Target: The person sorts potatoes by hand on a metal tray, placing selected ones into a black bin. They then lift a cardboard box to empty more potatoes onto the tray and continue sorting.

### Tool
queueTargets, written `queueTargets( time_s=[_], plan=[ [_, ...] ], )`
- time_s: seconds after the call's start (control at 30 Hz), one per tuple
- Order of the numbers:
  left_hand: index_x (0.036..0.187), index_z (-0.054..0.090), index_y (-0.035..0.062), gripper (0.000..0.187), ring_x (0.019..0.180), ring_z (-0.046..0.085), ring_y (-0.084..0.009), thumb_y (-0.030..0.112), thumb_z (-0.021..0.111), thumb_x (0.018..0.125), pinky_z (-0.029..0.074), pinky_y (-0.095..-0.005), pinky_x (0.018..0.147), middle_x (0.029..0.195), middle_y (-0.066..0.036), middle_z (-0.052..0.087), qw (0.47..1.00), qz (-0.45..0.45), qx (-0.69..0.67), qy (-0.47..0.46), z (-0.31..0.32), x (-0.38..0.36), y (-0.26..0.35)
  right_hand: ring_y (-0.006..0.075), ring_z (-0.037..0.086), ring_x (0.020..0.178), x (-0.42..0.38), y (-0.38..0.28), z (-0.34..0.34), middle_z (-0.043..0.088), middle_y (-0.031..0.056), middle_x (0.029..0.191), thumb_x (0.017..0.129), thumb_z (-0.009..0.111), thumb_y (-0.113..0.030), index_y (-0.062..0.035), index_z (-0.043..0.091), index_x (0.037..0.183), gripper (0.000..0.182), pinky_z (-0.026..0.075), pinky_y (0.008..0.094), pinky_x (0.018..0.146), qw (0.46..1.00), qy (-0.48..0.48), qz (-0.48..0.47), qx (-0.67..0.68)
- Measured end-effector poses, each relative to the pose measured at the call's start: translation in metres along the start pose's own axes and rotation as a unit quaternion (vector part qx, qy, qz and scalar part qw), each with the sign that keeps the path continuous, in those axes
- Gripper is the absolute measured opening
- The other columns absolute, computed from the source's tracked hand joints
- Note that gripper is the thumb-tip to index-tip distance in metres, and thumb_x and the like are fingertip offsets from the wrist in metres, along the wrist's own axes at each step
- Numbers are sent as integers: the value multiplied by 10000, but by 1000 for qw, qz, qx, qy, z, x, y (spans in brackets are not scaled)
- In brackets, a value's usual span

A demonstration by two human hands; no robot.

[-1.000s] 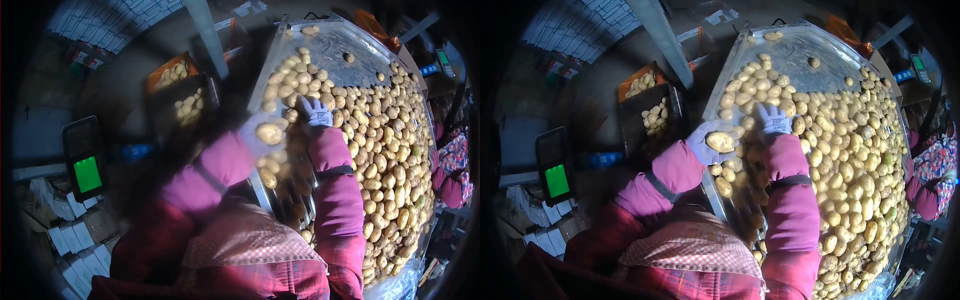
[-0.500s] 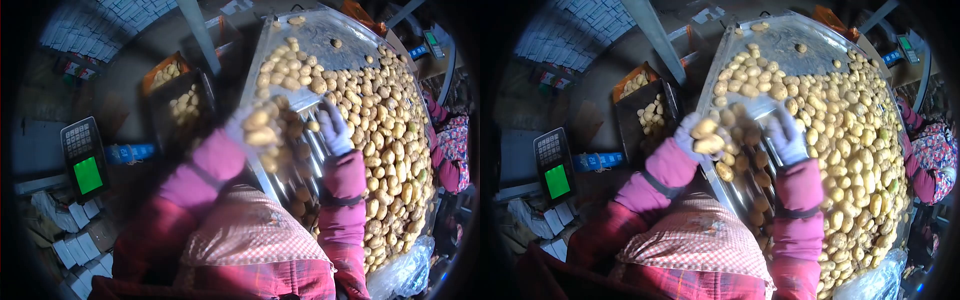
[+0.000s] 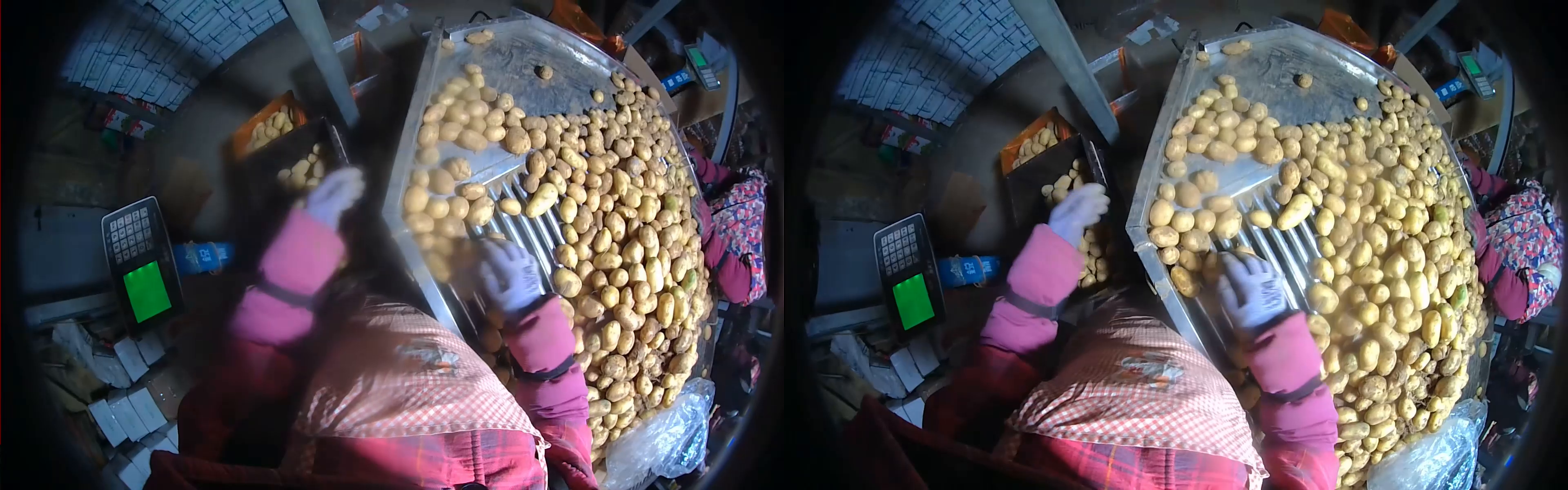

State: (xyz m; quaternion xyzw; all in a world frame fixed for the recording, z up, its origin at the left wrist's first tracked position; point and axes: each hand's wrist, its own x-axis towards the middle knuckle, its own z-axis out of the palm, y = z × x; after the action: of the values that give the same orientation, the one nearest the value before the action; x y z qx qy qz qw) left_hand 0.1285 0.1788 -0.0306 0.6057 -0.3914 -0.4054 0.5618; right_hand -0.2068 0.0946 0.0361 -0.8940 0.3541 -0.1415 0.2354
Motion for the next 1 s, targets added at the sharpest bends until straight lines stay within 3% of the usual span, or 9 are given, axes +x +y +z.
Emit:
queueTargets(
  time_s=[0.03,0.27,0.6,0.67,0.73,0.83,0.87,0.93,1.0],
  plan=[
    [1132,543,5,269,970,541,-124,103,516,884,431,-240,822,1046,-58,594,991,56,112,-48,12,-3,-11,346,480,1062,7,-7,6,517,146,1161,780,572,-213,-99,524,1170,409,381,436,890,998,-26,-51,-29],
    [1134,540,-4,246,1005,539,-135,110,479,925,403,-255,920,1056,-58,587,996,-67,-50,-6,72,-18,34,328,348,1244,41,9,59,426,54,1327,737,619,-316,-222,503,1227,512,287,472,1003,975,-77,-182,-97],
    [1132,551,19,238,932,530,-106,62,496,904,421,-236,829,1008,-40,587,999,-29,-16,-27,78,-25,35,355,526,1011,-13,63,-16,542,181,1123,820,543,-249,-121,527,1182,385,409,437,887,995,9,43,-89],
    [1114,562,17,231,919,530,-110,52,495,895,428,-241,808,982,-51,588,994,35,101,-35,90,-22,24,348,537,1001,-38,54,-17,523,181,1167,819,550,-284,-84,488,1230,462,444,430,823,986,-147,78,6],
    [1080,581,26,229,911,570,-180,53,517,861,449,-294,802,994,-85,601,996,67,44,-43,102,-18,28,338,543,982,-57,36,2,503,177,1196,825,537,-318,-92,406,1300,542,434,434,815,988,-133,66,-48],
    [1015,575,71,235,927,566,-340,182,529,813,447,-442,762,1045,-130,579,898,92,398,-165,105,20,41,318,534,989,-49,33,21,496,169,1201,813,538,-337,-88,303,1355,641,394,458,855,969,-183,113,-117],
    [1015,575,71,235,927,566,-340,182,529,813,447,-442,762,1045,-130,579,896,91,400,-167,106,34,35,318,534,989,-41,39,23,496,169,1201,813,538,-337,-88,303,1355,641,394,458,855,970,-183,114,-114],
    [1066,551,117,295,945,579,-278,288,520,828,421,-463,759,1078,-87,560,748,157,617,-188,117,58,28,311,527,1008,-26,49,22,521,154,1144,805,539,-311,-74,319,1341,625,395,461,844,962,-205,119,-134],
    [1098,541,136,332,970,574,-250,324,522,824,405,-476,774,1097,-68,549,690,91,686,-211,135,71,30,297,552,940,-20,57,12,566,121,1039,826,518,-241,-87,416,1268,480,403,450,815,988,-62,99,-105]
  ],
)
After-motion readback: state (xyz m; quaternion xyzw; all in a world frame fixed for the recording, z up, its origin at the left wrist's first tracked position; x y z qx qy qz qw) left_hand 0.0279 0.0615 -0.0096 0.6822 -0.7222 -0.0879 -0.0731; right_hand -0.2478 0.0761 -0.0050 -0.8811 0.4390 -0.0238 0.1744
